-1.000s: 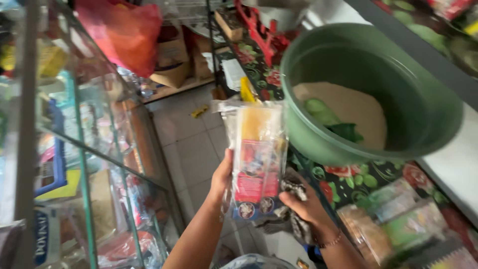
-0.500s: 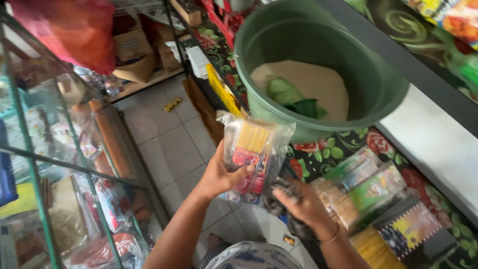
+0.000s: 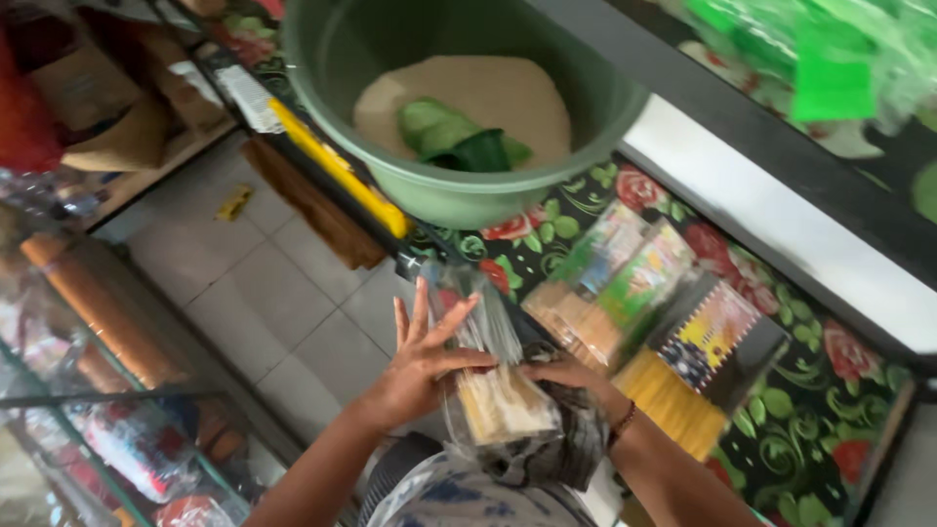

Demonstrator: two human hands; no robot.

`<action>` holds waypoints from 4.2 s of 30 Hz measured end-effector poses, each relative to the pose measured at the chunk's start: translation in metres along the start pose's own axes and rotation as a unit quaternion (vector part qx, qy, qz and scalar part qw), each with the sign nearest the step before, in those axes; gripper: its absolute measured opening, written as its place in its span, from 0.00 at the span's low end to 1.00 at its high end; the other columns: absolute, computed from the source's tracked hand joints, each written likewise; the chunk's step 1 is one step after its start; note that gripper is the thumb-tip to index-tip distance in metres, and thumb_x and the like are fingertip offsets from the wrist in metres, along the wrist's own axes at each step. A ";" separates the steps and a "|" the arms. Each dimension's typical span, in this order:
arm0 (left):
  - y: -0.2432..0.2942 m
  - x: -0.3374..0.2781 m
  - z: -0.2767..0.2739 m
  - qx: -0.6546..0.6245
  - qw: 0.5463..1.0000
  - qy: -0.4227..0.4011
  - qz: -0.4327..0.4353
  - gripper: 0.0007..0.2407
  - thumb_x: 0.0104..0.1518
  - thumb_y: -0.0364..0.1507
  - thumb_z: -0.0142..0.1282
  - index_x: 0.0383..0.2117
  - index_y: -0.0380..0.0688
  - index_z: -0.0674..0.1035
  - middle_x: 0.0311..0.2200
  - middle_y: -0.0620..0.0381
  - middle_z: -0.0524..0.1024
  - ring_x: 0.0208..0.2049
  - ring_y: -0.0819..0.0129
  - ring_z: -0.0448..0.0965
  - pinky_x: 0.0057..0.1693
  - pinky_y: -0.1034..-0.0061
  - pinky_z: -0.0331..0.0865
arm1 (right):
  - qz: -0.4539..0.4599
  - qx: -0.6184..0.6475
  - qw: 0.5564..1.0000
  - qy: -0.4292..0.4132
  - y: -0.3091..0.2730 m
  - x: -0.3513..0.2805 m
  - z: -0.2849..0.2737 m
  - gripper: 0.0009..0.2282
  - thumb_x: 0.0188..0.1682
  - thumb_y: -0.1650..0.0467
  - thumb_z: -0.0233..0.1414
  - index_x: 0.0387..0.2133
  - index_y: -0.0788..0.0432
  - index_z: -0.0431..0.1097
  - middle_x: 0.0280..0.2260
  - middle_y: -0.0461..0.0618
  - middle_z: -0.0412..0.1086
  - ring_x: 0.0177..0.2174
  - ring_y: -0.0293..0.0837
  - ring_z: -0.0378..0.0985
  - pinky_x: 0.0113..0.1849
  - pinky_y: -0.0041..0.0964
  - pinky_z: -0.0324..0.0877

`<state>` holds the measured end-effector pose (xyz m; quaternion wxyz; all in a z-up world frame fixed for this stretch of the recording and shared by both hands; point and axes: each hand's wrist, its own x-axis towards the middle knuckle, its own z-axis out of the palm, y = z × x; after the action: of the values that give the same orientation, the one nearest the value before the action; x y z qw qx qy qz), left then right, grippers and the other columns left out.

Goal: The person wipes multiple packaged items and small containers with a cloth, handling them one at a time and placing them on a counter. The items include plastic-wrapped sticks and small jars, which are wiped and set down in sequence.

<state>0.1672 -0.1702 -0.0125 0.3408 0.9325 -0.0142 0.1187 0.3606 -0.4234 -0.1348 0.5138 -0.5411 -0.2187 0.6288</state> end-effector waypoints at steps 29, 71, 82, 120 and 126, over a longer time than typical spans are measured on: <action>0.003 0.177 0.242 -0.468 0.797 -0.259 -0.281 0.33 0.59 0.15 0.40 0.69 0.71 0.58 0.68 0.50 0.58 0.56 0.52 0.74 0.49 0.55 0.80 | 0.116 -0.292 0.861 0.401 0.027 -0.132 -0.015 0.21 0.44 0.56 0.63 0.32 0.64 0.76 0.25 0.58 0.76 0.27 0.49 0.75 0.33 0.42 0.74; -0.077 0.138 0.330 -0.225 0.885 -0.053 -0.405 0.11 0.50 0.36 0.61 0.32 0.43 0.83 0.27 0.49 0.83 0.28 0.58 0.84 0.39 0.66 0.75 | 0.096 -0.493 0.699 0.509 0.018 -0.078 0.036 0.28 0.38 0.65 0.61 0.56 0.46 0.65 0.67 0.52 0.52 0.38 0.60 0.80 0.37 0.54 0.75; -0.083 0.124 0.327 -0.220 0.905 -0.024 -0.362 0.13 0.57 0.38 0.50 0.29 0.45 0.85 0.26 0.49 0.83 0.29 0.57 0.85 0.43 0.65 0.75 | 0.025 -0.443 0.730 0.520 0.024 -0.080 -0.008 0.38 0.37 0.65 0.63 0.63 0.61 0.57 0.66 0.49 0.55 0.49 0.60 0.75 0.45 0.50 0.73; -0.066 0.033 0.249 -0.498 0.749 -0.149 -0.411 0.25 0.61 0.48 0.49 0.62 0.52 0.72 0.60 0.58 0.73 0.60 0.69 0.69 0.60 0.71 0.59 | -0.039 -0.118 0.913 0.389 -0.009 -0.089 0.019 0.19 0.48 0.61 0.60 0.46 0.63 0.76 0.38 0.58 0.79 0.37 0.52 0.82 0.41 0.46 0.75; -0.035 -0.013 0.150 -0.739 0.595 -0.093 -0.303 0.31 0.65 0.50 0.49 0.68 0.42 0.67 0.66 0.51 0.68 0.64 0.59 0.68 0.67 0.65 0.62 | -0.029 0.279 0.942 0.182 -0.084 -0.042 0.051 0.21 0.50 0.61 0.53 0.52 0.63 0.70 0.45 0.56 0.75 0.40 0.49 0.80 0.43 0.47 0.75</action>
<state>0.1902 -0.2392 -0.1485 0.9262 0.3184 0.1549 -0.1295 0.3442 -0.4147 -0.0294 0.6935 -0.4748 0.0470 0.5398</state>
